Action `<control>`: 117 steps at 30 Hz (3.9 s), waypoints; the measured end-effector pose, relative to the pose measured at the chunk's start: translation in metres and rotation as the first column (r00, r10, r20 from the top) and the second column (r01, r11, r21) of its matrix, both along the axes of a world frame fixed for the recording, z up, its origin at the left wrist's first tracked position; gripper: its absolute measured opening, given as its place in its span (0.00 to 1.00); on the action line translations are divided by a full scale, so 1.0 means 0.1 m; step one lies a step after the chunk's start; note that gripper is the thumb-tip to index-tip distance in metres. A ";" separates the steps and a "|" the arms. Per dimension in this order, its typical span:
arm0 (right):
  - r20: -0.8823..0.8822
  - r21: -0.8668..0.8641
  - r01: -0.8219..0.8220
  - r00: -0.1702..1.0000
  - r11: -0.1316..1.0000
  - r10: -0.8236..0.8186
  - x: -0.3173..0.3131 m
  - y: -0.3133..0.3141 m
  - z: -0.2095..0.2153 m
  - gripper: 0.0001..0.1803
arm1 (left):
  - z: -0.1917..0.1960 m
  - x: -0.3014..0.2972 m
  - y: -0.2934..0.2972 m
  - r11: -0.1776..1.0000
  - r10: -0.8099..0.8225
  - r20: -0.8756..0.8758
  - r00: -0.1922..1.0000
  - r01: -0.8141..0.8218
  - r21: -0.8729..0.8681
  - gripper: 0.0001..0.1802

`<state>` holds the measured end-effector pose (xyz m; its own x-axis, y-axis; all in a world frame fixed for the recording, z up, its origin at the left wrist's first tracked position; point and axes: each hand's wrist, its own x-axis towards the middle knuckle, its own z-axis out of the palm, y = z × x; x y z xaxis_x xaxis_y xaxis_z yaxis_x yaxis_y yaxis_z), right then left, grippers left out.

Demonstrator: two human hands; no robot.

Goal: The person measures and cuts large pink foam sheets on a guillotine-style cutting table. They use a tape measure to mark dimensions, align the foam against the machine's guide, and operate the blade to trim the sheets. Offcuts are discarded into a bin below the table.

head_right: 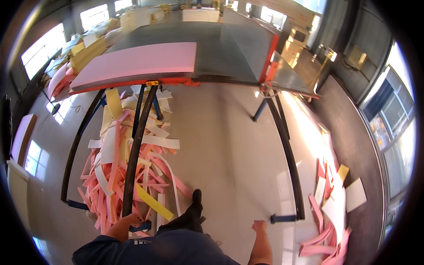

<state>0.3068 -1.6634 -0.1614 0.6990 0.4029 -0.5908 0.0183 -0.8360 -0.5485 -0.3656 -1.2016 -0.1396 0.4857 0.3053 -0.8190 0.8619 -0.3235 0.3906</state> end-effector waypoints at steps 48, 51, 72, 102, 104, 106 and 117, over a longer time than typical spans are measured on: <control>0.677 -0.183 -0.275 0.661 0.944 0.324 4.54 13.19 1.10 0.37 | 1.16 8.33 11.37 0.628 -0.227 0.625 0.747 -0.378 0.680 0.35; 0.654 -0.189 -0.278 0.680 0.942 0.332 4.61 13.29 1.17 0.39 | 1.19 8.39 11.41 0.628 -0.235 0.643 0.729 -0.392 0.673 0.32; 0.675 -0.200 -0.259 0.662 0.945 0.325 4.69 13.27 1.04 0.39 | 1.07 8.62 11.37 0.559 -0.220 0.671 0.708 -0.472 0.682 0.30; 0.685 -0.145 -0.257 0.671 0.956 0.284 4.74 13.37 1.19 0.37 | 1.04 8.63 11.56 0.536 -0.259 0.674 0.692 -0.477 0.696 0.29; 0.697 -0.156 -0.257 0.656 0.954 0.291 4.78 13.35 1.16 0.37 | 1.07 8.71 11.52 0.555 -0.215 0.696 0.685 -0.501 0.664 0.24; 0.684 -0.158 -0.251 0.669 0.955 0.289 4.85 13.39 1.17 0.38 | 1.15 8.71 11.50 0.584 -0.183 0.683 0.707 -0.481 0.654 0.22; 0.663 -0.155 -0.249 0.691 0.956 0.288 4.92 13.37 1.16 0.39 | 1.11 8.91 11.59 0.528 -0.317 0.639 0.701 -0.429 0.733 0.23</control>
